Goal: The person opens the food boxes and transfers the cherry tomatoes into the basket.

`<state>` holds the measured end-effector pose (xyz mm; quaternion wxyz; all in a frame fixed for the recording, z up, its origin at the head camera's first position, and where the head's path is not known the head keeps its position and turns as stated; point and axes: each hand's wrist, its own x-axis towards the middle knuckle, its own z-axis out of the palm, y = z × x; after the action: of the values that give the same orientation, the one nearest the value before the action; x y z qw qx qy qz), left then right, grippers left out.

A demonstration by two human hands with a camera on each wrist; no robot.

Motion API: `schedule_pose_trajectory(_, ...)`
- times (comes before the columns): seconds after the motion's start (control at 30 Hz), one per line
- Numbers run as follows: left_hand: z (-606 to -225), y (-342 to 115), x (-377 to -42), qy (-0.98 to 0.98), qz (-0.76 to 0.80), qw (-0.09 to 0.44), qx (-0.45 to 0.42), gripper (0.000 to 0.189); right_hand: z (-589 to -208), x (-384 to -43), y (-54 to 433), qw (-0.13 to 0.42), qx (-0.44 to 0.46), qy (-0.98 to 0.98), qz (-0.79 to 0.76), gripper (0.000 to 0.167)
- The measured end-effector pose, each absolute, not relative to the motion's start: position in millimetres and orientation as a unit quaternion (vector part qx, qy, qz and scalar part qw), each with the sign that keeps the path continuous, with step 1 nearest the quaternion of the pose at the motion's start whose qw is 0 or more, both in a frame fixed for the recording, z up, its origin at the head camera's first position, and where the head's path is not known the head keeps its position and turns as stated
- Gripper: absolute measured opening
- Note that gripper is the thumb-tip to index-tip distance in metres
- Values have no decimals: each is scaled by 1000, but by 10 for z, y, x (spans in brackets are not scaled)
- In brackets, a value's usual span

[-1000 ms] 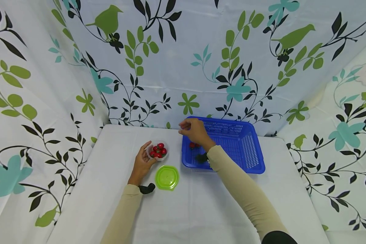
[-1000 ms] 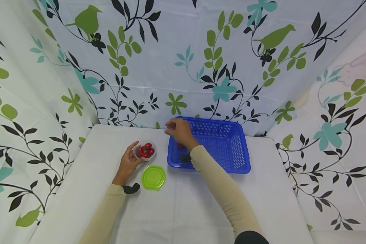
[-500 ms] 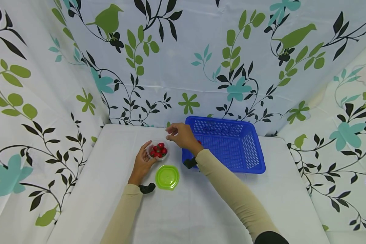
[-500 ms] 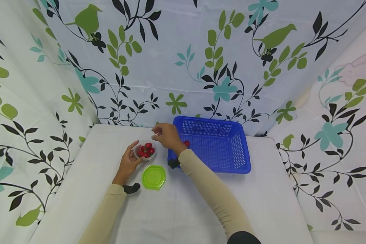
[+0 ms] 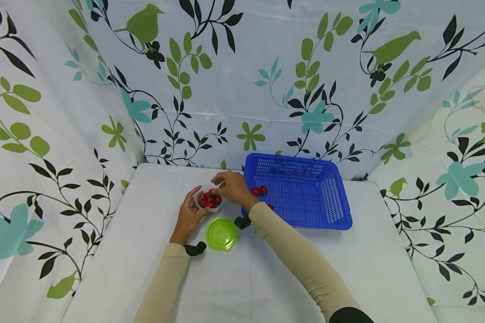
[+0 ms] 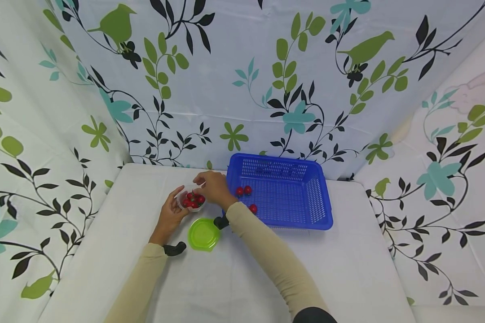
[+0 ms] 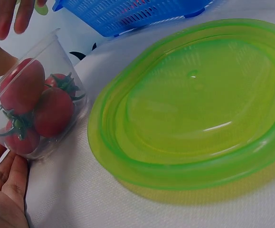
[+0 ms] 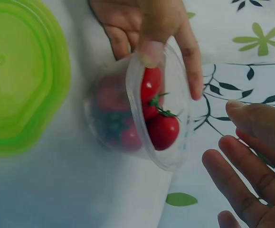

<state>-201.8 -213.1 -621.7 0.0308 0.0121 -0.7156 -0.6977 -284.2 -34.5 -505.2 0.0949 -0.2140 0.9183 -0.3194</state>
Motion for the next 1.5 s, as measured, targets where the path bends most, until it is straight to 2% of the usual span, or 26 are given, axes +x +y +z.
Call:
schedule_pose_trajectory(0.6,-6210,-2137,-2001,-718,-695,35,5,81,-5250,-2841,-523,111,-210,930,-282,31)
schedule_pose_trajectory(0.87,-6231,-2147,-2016,-718,-695,33,1,83,-5266,-2804,-576,94,-222,939,-247,31)
schedule_pose_trajectory(1.2,-6199,-2140,-2010,-714,-700,30,-1,85,-5311,-2801,-569,97,-202,891,-396,28)
schedule_pose_trajectory(1.5,-6206,-2145,-2016,-717,-696,35,-4,85,-5314,-2799,-631,88,-212,924,-306,30)
